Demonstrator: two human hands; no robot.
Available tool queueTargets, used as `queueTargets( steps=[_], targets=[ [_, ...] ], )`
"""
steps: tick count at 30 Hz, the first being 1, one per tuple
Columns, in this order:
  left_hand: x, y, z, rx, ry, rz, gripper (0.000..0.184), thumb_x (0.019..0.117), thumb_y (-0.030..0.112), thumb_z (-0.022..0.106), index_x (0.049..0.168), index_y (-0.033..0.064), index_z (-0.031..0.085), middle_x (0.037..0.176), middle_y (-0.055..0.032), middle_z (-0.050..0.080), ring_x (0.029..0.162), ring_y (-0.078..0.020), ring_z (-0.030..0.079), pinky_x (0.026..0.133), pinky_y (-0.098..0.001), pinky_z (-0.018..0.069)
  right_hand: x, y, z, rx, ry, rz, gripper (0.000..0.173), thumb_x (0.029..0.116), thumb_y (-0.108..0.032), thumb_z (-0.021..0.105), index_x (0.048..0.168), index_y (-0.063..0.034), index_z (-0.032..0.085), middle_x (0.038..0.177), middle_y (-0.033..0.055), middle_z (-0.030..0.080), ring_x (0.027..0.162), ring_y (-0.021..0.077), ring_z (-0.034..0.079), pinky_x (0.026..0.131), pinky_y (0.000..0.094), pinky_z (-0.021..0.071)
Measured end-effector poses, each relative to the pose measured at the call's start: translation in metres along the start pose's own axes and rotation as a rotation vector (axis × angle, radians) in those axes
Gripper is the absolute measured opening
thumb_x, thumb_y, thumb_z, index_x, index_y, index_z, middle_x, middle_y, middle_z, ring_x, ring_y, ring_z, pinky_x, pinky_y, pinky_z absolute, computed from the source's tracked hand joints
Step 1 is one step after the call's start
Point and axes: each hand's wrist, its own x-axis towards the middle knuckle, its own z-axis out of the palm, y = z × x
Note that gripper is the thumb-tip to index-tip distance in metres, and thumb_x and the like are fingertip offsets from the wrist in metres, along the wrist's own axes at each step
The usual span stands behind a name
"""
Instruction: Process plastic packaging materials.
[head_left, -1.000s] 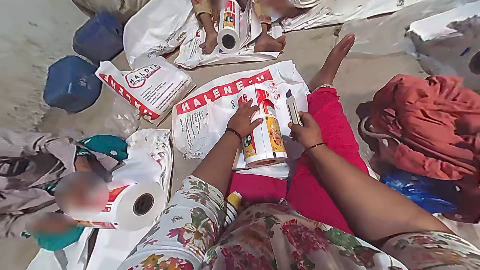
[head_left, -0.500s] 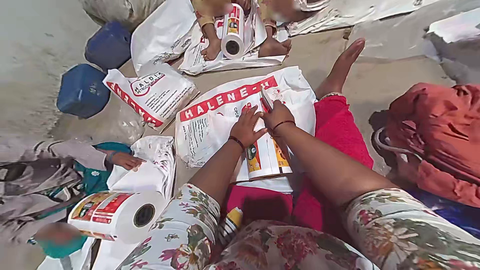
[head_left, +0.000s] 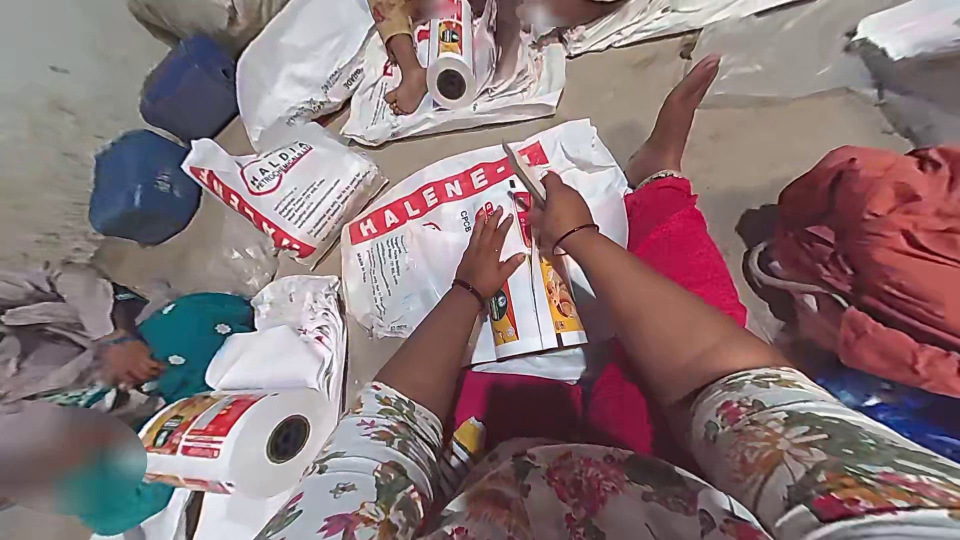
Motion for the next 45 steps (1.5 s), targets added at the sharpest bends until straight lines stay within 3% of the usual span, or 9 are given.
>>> queueTargets(
  steps=[10, 14, 21, 24, 26, 32, 35, 40, 45],
  targets=[
    [-0.002, 0.057, -0.023, 0.213, -0.229, -0.225, 0.062, 0.1025, 0.034, 0.045, 0.162, 0.0243, 0.034, 0.172, -0.0158, 0.017, 0.159, -0.0350, 0.017, 0.123, -0.0606, 0.0229, 0.011, 0.117, -0.051, 0.016, 0.139, 0.372, 0.069, 0.0849, -0.023, 0.076, 0.147, -0.0077, 0.049, 0.126, 0.0278, 0.065, 0.116, 0.0466, 0.064, 0.094, 0.0704, 0.0491],
    [-0.018, 0.104, -0.010, 0.258, -0.270, -0.080, 0.072, 0.0968, 0.040, 0.056, 0.157, 0.0030, 0.041, 0.168, -0.0161, 0.030, 0.159, -0.0339, 0.018, 0.126, -0.0634, 0.0136, -0.011, 0.058, -0.068, -0.151, 0.228, 0.183, 0.052, 0.0898, -0.012, 0.068, 0.138, 0.0020, 0.052, 0.129, 0.0325, 0.060, 0.116, 0.0518, 0.062, 0.089, 0.0721, 0.0506],
    [-0.026, 0.117, 0.001, 0.279, -0.307, 0.059, 0.066, 0.0924, 0.054, 0.059, 0.146, 0.0148, 0.058, 0.157, -0.0073, 0.050, 0.158, -0.0314, 0.022, 0.126, -0.0648, 0.0054, -0.023, 0.048, -0.003, -0.029, -0.266, 0.229, 0.044, 0.0971, -0.016, 0.063, 0.132, 0.0071, 0.049, 0.121, 0.0293, 0.064, 0.111, 0.0426, 0.066, 0.093, 0.0617, 0.0527],
    [-0.024, 0.121, 0.001, 0.303, -0.336, 0.028, 0.057, 0.0887, 0.056, 0.063, 0.131, 0.0197, 0.072, 0.155, -0.0039, 0.054, 0.158, -0.0322, 0.020, 0.126, -0.0660, 0.0038, -0.016, 0.067, -0.007, -0.197, -0.304, 0.316, 0.035, 0.0958, -0.014, 0.064, 0.117, 0.0146, 0.060, 0.121, 0.0331, 0.063, 0.116, 0.0466, 0.063, 0.093, 0.0654, 0.0497],
    [-0.026, 0.135, -0.001, 0.302, -0.431, -0.022, 0.070, 0.0856, 0.062, 0.063, 0.142, 0.0203, 0.063, 0.161, -0.0091, 0.045, 0.159, -0.0391, 0.011, 0.124, -0.0697, -0.0018, -0.012, 0.057, -0.021, -0.112, -0.174, 0.283, 0.040, 0.0968, -0.014, 0.060, 0.128, 0.0094, 0.052, 0.122, 0.0310, 0.064, 0.115, 0.0456, 0.064, 0.092, 0.0651, 0.0512],
    [-0.052, 0.213, 0.011, 0.220, -0.795, 0.008, 0.062, 0.0988, 0.053, 0.053, 0.127, -0.0008, 0.065, 0.138, -0.0264, 0.060, 0.140, -0.0508, 0.042, 0.113, -0.0814, 0.0127, -0.087, -0.015, -0.066, 0.017, -0.172, -0.095, 0.032, 0.1015, -0.017, 0.057, 0.129, -0.0043, 0.050, 0.102, 0.0192, 0.067, 0.088, 0.0359, 0.070, 0.077, 0.0583, 0.0569],
    [-0.049, 0.222, 0.021, 0.213, -0.864, -0.025, 0.062, 0.0959, 0.047, 0.057, 0.135, -0.0011, 0.060, 0.147, -0.0274, 0.053, 0.146, -0.0511, 0.034, 0.114, -0.0795, 0.0149, -0.090, -0.006, -0.052, 0.055, -0.400, -0.014, 0.031, 0.1018, -0.018, 0.055, 0.128, -0.0045, 0.047, 0.095, 0.0171, 0.068, 0.076, 0.0302, 0.071, 0.068, 0.0522, 0.0588],
    [-0.045, 0.218, 0.029, 0.232, -0.807, 0.031, 0.055, 0.0960, 0.033, 0.064, 0.146, 0.0126, 0.054, 0.168, -0.0181, 0.029, 0.145, -0.0609, 0.029, 0.107, -0.0894, 0.0025, -0.013, 0.078, -0.003, -0.145, -0.385, 0.346, 0.040, 0.0999, -0.015, 0.058, 0.128, 0.0125, 0.052, 0.125, 0.0323, 0.060, 0.113, 0.0435, 0.065, 0.091, 0.0611, 0.0539],
    [-0.048, 0.206, 0.017, 0.191, -0.836, 0.044, 0.057, 0.0969, 0.039, 0.065, 0.146, 0.0128, 0.055, 0.169, -0.0151, 0.027, 0.152, -0.0528, 0.024, 0.110, -0.0862, -0.0018, 0.006, 0.099, 0.019, -0.570, -0.511, 0.183, 0.047, 0.0980, -0.025, 0.065, 0.125, 0.0135, 0.061, 0.143, 0.0336, 0.050, 0.140, 0.0493, 0.043, 0.114, 0.0641, 0.0360]
  ],
)
